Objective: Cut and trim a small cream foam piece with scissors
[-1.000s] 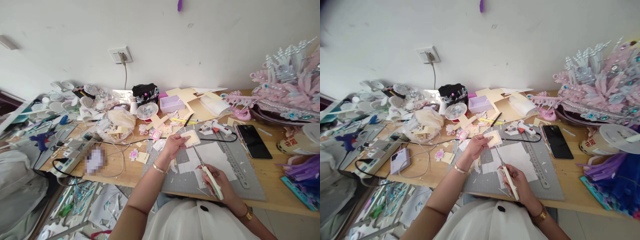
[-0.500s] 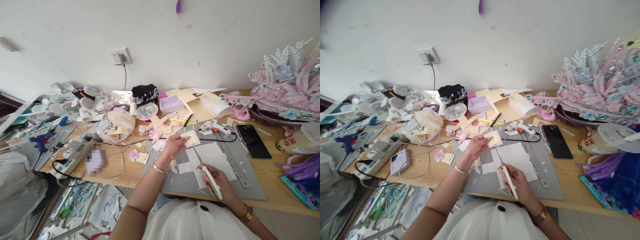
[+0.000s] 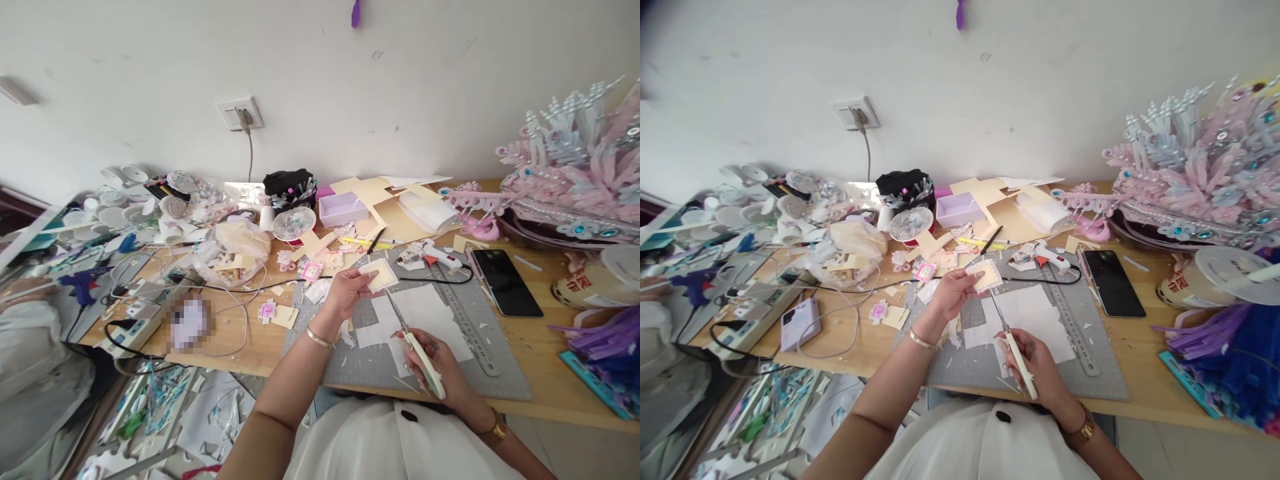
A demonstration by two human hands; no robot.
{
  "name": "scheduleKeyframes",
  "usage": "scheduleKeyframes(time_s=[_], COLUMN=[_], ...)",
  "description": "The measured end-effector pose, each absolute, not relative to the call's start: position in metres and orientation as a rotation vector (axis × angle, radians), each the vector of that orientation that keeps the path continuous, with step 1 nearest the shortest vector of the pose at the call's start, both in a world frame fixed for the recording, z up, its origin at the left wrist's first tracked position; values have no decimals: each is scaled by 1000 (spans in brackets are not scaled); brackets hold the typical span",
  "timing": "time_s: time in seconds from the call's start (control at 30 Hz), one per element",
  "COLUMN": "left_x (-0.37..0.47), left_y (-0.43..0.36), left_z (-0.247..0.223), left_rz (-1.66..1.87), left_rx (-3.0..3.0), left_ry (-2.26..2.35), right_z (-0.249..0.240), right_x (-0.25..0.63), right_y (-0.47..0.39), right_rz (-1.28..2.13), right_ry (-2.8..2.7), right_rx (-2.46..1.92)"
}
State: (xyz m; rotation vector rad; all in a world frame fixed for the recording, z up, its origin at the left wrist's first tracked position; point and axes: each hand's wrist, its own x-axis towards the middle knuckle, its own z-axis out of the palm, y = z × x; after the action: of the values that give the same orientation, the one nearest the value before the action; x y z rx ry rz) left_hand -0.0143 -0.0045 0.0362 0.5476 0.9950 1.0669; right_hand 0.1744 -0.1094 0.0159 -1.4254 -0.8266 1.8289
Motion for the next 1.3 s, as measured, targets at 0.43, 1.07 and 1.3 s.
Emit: scheduleKeyframes(time_s=[0.43,1.07,1.3], left_x=[-14,-14,-14], left_y=[-5,-5,-5], left_z=[40,39,38], left_rz=[1049,1046,1033], left_rx=[540,528,536], left_ry=[979,1005,987], right_z=[14,12,11], right_x=[175,175,175], right_y=[-109,-110,-110], right_rz=[1866,1835,1859], right_ry=[-770,-755,-758], right_rx=[-1331,-1326,-1317])
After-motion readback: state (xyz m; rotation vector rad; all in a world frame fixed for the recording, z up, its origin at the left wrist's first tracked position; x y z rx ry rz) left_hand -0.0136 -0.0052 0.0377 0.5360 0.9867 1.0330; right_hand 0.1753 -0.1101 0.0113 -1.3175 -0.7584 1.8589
